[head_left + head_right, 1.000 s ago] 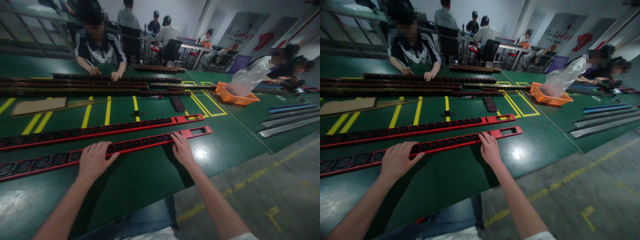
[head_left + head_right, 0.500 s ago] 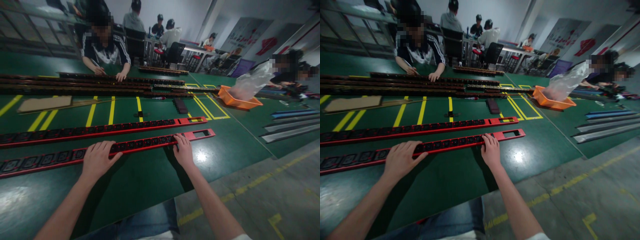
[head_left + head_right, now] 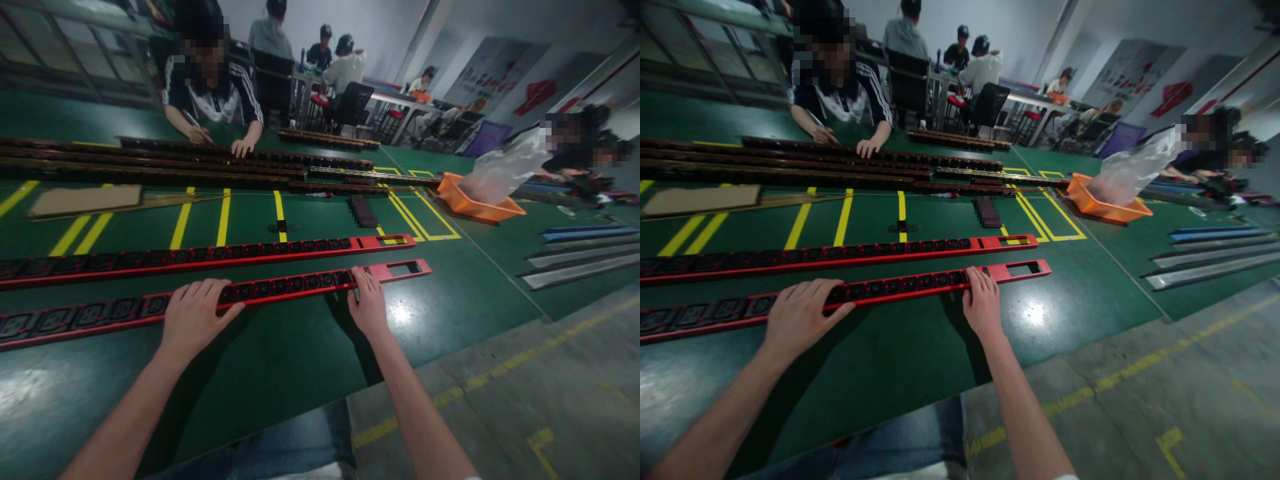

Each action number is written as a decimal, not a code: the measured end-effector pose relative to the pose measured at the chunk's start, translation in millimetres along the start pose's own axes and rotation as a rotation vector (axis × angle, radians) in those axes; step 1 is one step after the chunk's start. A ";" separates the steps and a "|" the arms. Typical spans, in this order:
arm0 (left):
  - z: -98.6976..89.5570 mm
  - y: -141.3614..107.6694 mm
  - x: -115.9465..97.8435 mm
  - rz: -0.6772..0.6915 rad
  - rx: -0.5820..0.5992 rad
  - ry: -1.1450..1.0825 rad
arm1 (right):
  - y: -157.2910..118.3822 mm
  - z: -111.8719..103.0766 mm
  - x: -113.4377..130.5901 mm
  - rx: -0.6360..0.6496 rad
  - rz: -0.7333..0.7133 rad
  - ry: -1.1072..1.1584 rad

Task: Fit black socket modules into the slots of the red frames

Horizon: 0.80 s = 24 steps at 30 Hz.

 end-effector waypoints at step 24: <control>-0.3 0.4 1.8 -0.004 0.009 -0.001 | 0.9 0.5 0.4 0.033 0.011 -0.039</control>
Point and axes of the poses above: each hand's wrist, its own y-axis towards the middle knuckle, its own z-axis out of the palm, x = y × z, the point moved 2 cm from there along y, towards the middle knuckle, and after that the axes turned 2 degrees about x, right-handed, at the moved point
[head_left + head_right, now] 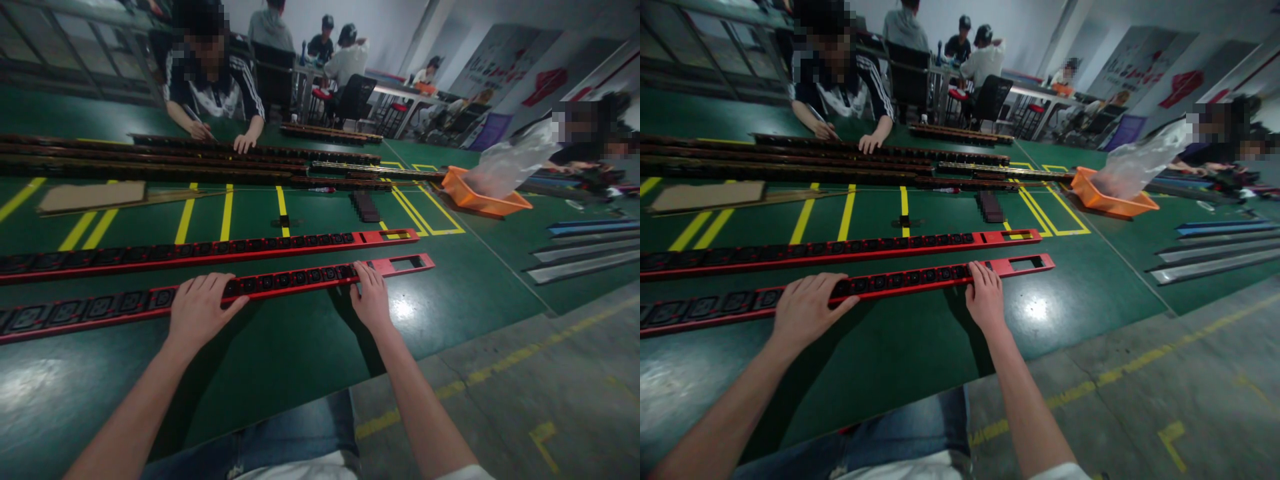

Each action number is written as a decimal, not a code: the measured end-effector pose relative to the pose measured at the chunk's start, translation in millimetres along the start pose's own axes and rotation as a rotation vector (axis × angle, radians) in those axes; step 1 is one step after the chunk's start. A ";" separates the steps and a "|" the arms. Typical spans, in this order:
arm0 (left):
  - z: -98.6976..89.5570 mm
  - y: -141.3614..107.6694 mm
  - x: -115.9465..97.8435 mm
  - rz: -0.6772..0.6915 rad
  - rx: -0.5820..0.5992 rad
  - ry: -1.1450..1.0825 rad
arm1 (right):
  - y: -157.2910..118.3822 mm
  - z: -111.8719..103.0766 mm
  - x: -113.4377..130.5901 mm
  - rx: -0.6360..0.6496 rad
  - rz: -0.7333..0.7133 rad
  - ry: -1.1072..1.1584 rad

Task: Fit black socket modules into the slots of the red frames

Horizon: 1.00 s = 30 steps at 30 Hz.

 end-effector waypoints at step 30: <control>-2.2 0.5 -2.4 -0.013 0.012 -0.021 | 1.4 3.2 20.2 -0.018 -0.034 -0.020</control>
Point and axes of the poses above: each hand's wrist, its own y-axis towards the middle knuckle, its own z-axis out of the palm, x = y × z, the point moved 2 cm from there along y, towards the middle knuckle, and after that the axes turned 2 degrees about x, right-handed, at the moved point
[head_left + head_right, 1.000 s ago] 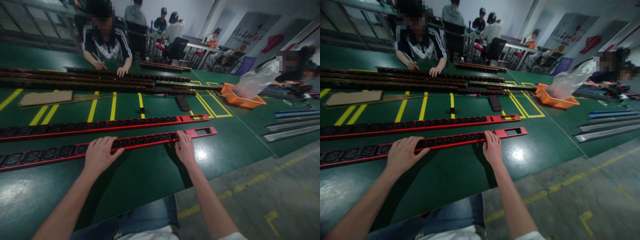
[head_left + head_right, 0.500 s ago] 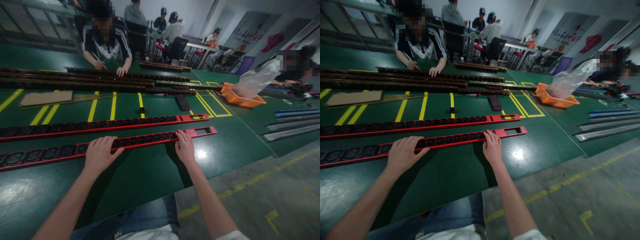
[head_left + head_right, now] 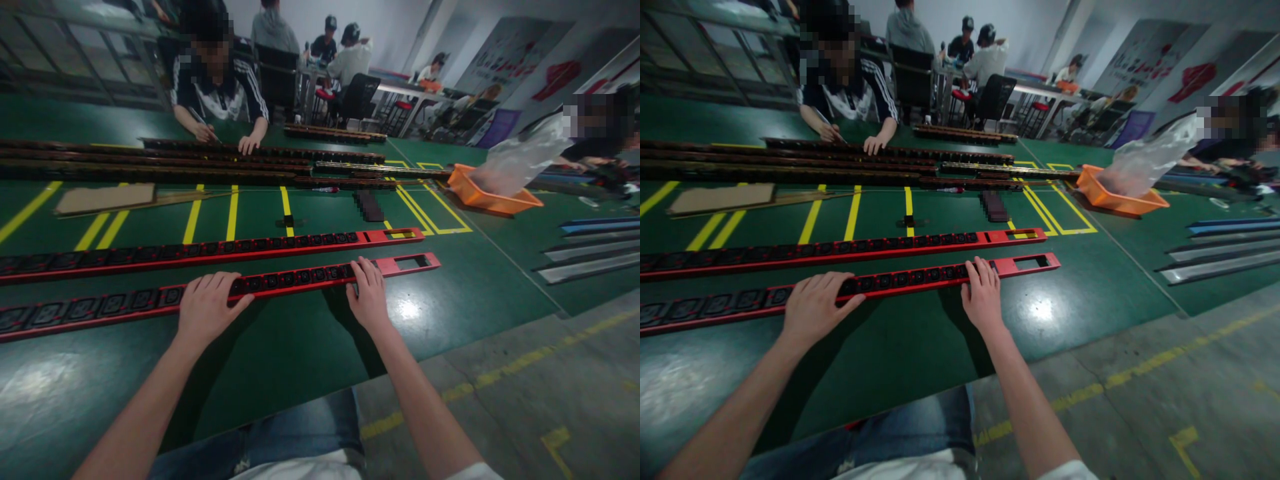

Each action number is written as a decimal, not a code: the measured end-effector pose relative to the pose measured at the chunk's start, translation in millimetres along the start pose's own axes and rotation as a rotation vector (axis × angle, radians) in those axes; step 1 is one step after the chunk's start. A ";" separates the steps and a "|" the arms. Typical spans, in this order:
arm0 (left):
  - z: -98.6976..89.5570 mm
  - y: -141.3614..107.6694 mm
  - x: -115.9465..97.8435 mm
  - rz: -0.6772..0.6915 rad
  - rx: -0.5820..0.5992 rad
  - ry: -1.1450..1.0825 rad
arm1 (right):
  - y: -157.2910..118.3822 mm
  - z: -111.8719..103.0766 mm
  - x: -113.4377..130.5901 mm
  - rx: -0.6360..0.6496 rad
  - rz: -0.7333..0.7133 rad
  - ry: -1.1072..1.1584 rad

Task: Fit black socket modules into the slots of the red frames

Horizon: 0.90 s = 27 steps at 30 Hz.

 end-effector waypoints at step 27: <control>-0.1 0.1 0.7 -0.007 -0.001 -0.010 | 0.0 0.7 -0.1 0.041 -0.049 0.006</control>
Point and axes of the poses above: each hand's wrist, its own y-axis towards the middle knuckle, its own z-axis out of the palm, x = y × z, the point moved 2 cm from there along y, towards the middle knuckle, and after that the axes turned 2 degrees about x, right-handed, at the moved point
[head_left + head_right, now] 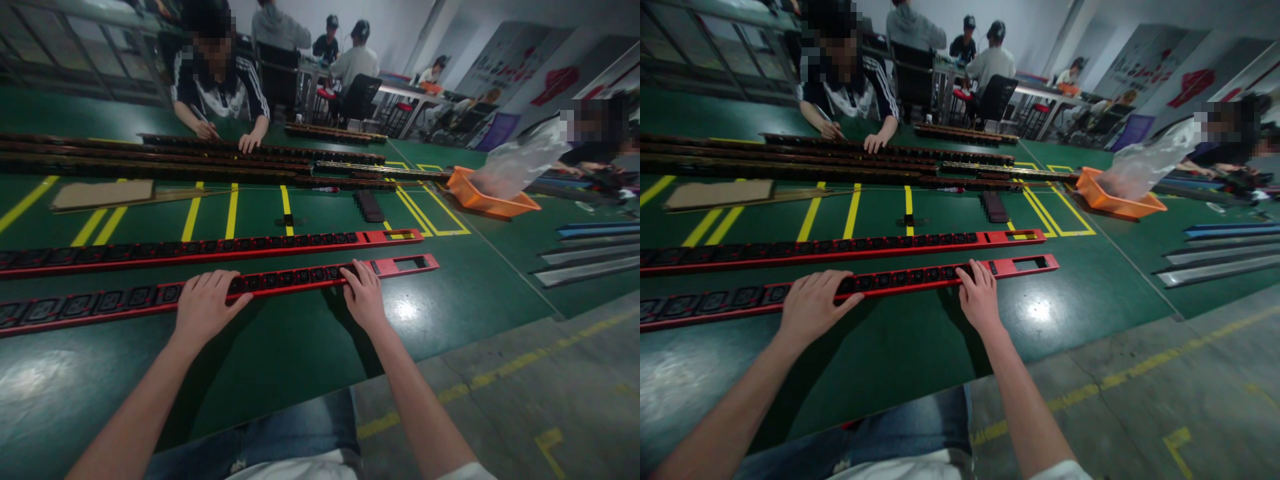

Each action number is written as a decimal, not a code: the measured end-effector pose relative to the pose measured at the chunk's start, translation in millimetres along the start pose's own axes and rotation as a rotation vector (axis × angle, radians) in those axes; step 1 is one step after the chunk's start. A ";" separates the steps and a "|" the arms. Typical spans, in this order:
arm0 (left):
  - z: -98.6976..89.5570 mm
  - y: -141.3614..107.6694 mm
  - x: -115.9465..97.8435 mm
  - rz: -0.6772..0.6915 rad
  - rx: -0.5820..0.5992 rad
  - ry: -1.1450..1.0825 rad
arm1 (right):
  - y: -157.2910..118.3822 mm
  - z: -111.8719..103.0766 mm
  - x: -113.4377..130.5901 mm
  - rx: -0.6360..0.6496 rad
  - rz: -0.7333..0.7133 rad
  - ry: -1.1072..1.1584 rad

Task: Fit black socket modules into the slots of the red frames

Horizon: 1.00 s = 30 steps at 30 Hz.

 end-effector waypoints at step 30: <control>-1.2 -0.9 0.5 -0.005 0.007 -0.016 | 1.5 2.6 25.2 0.096 -0.106 0.017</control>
Point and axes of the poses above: each hand's wrist, its own y-axis towards the middle knuckle, its own z-axis out of the palm, x = y × z, the point moved 2 cm from there along y, towards the middle knuckle, and after that the axes turned 2 degrees about x, right-handed, at the moved point
